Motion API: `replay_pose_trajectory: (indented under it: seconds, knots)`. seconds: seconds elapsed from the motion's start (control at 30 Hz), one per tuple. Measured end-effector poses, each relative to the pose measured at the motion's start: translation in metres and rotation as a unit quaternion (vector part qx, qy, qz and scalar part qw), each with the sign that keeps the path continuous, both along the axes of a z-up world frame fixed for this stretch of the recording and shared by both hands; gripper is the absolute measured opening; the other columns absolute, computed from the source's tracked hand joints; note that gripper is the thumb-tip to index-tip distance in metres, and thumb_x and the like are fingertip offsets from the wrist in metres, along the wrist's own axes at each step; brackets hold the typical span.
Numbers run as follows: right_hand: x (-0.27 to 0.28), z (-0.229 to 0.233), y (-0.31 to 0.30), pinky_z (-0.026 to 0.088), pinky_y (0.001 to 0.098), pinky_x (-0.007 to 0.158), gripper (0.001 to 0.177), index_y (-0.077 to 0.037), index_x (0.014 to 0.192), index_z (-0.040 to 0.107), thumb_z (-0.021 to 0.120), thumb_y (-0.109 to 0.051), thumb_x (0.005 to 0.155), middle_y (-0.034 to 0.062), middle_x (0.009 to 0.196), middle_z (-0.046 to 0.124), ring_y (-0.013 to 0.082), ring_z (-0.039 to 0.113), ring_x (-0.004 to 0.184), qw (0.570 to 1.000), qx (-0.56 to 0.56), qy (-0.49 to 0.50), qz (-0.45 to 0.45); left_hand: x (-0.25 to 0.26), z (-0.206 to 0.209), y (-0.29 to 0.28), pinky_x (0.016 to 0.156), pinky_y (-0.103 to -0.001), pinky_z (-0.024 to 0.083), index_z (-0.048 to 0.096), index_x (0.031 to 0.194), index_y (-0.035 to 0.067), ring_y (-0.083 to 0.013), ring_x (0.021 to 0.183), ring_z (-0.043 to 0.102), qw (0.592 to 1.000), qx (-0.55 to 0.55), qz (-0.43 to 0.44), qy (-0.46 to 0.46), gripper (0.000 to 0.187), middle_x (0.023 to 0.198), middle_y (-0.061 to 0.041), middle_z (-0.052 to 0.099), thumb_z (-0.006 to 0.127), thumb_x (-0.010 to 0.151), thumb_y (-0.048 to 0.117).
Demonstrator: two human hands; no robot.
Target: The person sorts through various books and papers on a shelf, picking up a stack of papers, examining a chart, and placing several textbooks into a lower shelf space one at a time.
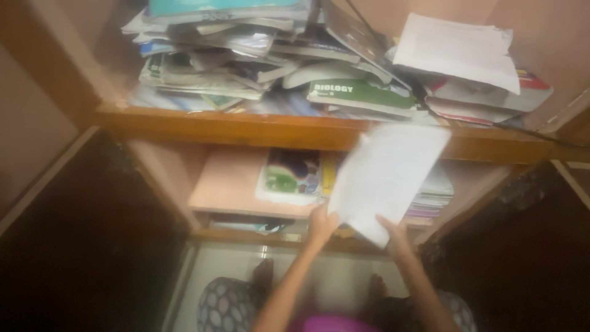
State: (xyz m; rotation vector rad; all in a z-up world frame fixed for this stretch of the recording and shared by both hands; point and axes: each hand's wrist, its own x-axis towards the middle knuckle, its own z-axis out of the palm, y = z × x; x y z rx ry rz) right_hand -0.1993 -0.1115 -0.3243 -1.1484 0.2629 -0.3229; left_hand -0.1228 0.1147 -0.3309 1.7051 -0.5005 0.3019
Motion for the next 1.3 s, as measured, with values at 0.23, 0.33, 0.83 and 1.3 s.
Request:
replay_pose_trajectory:
  seconds: [0.23,0.33,0.83,1.3]
  knots:
    - [-0.012,-0.068,0.078,0.054,0.0376,0.091,0.045,0.005,0.135,0.056,0.063,-0.014,0.095,0.0132,0.120,0.069,0.0236,0.065,0.104,0.990,-0.137,-0.017,-0.032,-0.045,-0.091,0.029,0.090,-0.043,0.055,0.060,0.132,0.001,-0.0355,0.105,0.066,0.971,-0.146,0.000,0.189,0.051,0.116,-0.019,0.069,0.060,0.086,0.024]
    - [-0.018,-0.077,0.115,0.052,0.0370,0.090,0.042,0.004,0.135,0.056,0.059,-0.010,0.096,0.0140,0.115,0.068,0.0236,0.063,0.101,0.974,-0.216,-0.027,-0.057,-0.056,-0.100,0.049,0.085,-0.043,0.058,0.062,0.128,0.002,-0.0310,0.098,0.067,0.839,-0.369,-0.130,0.379,0.052,0.108,-0.016,0.068,0.054,0.092,0.039]
    - [0.092,-0.061,0.175,0.052,0.0393,0.094,0.048,-0.004,0.141,0.049,0.056,-0.010,0.094,0.0135,0.126,0.061,0.0250,0.061,0.110,0.987,-0.091,0.121,0.054,0.037,-0.085,0.148,0.105,-0.047,0.050,0.039,0.156,0.006,-0.0320,0.134,0.054,0.730,-0.582,-0.079,0.349,0.088,0.151,-0.015,0.053,0.041,0.093,0.069]
    - [0.110,-0.081,0.154,0.054,0.0447,0.096,0.062,-0.018,0.147,0.042,0.065,-0.016,0.090,0.0154,0.141,0.054,0.0297,0.061,0.118,0.983,-0.118,0.094,0.105,0.095,-0.095,0.098,0.122,-0.056,0.022,0.010,0.164,0.020,-0.0295,0.153,0.024,0.756,-0.531,0.019,0.382,0.106,0.169,-0.007,0.018,0.040,0.083,0.081]
